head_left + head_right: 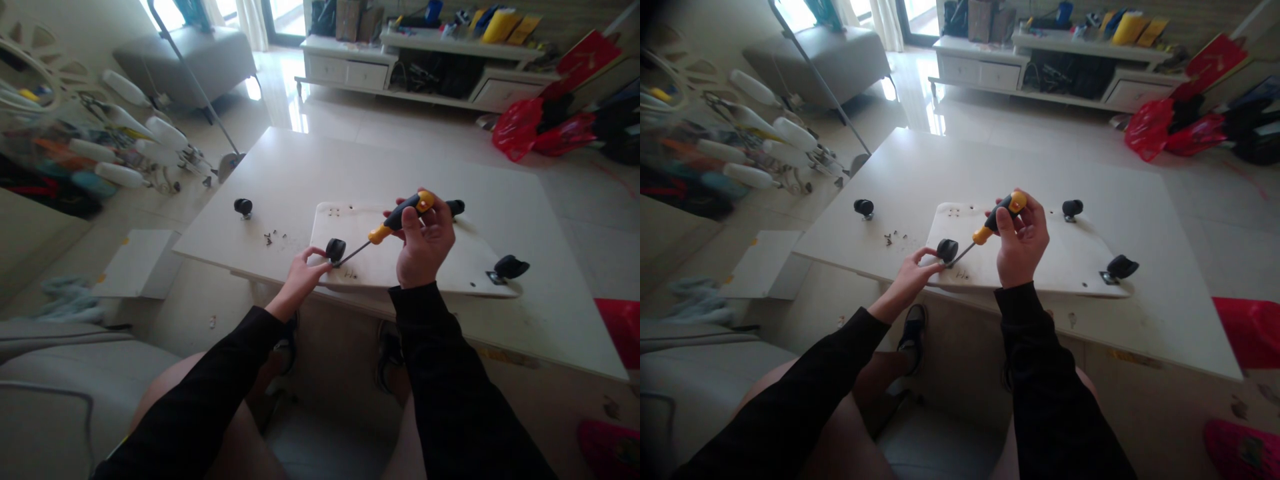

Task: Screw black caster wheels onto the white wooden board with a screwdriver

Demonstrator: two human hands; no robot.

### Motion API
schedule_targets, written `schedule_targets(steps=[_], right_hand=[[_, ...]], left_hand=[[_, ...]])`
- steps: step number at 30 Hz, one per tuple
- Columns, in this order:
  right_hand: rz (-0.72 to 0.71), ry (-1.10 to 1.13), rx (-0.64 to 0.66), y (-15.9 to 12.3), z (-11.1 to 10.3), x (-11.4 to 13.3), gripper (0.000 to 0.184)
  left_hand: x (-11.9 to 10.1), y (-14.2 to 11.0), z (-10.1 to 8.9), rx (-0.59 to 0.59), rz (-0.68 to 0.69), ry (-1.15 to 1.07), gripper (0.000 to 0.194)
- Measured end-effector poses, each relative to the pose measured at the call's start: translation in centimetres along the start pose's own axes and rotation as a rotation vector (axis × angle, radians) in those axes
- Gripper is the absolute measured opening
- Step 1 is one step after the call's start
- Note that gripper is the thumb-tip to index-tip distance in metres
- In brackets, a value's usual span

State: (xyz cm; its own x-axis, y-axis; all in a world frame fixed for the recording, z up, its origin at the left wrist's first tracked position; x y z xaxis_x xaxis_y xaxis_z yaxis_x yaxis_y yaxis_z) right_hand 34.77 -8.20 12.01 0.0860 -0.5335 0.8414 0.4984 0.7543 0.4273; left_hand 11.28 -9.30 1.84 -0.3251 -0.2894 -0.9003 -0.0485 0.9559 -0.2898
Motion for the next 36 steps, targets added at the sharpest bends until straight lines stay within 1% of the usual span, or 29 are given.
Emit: schedule_targets(steps=[5, 11, 14, 19, 21, 23, 28, 32, 34, 36], right_hand=[[-0.003, -0.039, 0.037, -0.2, 0.5, 0.1, 0.045], [-0.037, -0.078, 0.115, -0.2, 2.0, 0.5, 0.054], [-0.03, -0.07, 0.176, -0.3, 3.1, 0.7, 0.051], [0.037, -0.1, 0.303, -0.8, 4.6, 0.7, 0.044], [0.032, -0.104, 0.339, -0.9, 5.1, 0.8, 0.042], [-0.006, -0.103, 0.337, -0.9, 5.2, 0.9, 0.04], [-0.079, -0.139, 0.242, -0.5, 4.8, 0.9, 0.042], [-0.065, -0.18, 0.266, -0.5, 4.9, 0.8, 0.031], [-0.067, -0.181, 0.276, -0.4, 4.9, 0.9, 0.031], [-0.094, -0.181, 0.253, -0.4, 4.9, 1.2, 0.034]], left_hand=[[0.0, 0.0, 0.0, 0.0, 0.024, 0.021, 0.025], [0.4, 0.3, 0.1, 0.01, 0.047, 0.021, 0.025], [0.6, 0.4, 0.2, 0.015, 0.052, 0.025, 0.027], [0.5, 0.3, 0.2, 0.022, 0.04, 0.013, 0.026], [0.4, 0.3, 0.3, 0.027, 0.039, 0.011, 0.024], [0.3, 0.3, 0.3, 0.031, 0.045, 0.002, 0.023], [0.3, 0.2, 0.3, 0.022, 0.034, 0.0, 0.023], [0.3, 0.2, 0.3, 0.014, 0.029, 0.028, 0.023], [0.4, 0.2, 0.4, 0.015, 0.035, 0.023, 0.023], [0.6, 0.3, 0.5, 0.02, 0.043, 0.006, 0.023]])
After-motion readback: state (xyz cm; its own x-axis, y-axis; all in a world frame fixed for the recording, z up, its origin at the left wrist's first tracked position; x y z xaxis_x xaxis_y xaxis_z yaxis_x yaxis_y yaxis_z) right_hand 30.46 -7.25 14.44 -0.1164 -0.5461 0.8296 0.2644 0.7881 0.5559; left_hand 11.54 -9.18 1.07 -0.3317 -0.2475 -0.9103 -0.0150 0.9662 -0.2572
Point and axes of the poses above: each hand's wrist, its own y-axis towards the middle knuckle, its own z-axis out of the palm, x = y × z, the point moved 7 cm from there along y, towards the middle knuckle, and after that the axes turned 4 degrees about y, right-handed, at the moved point
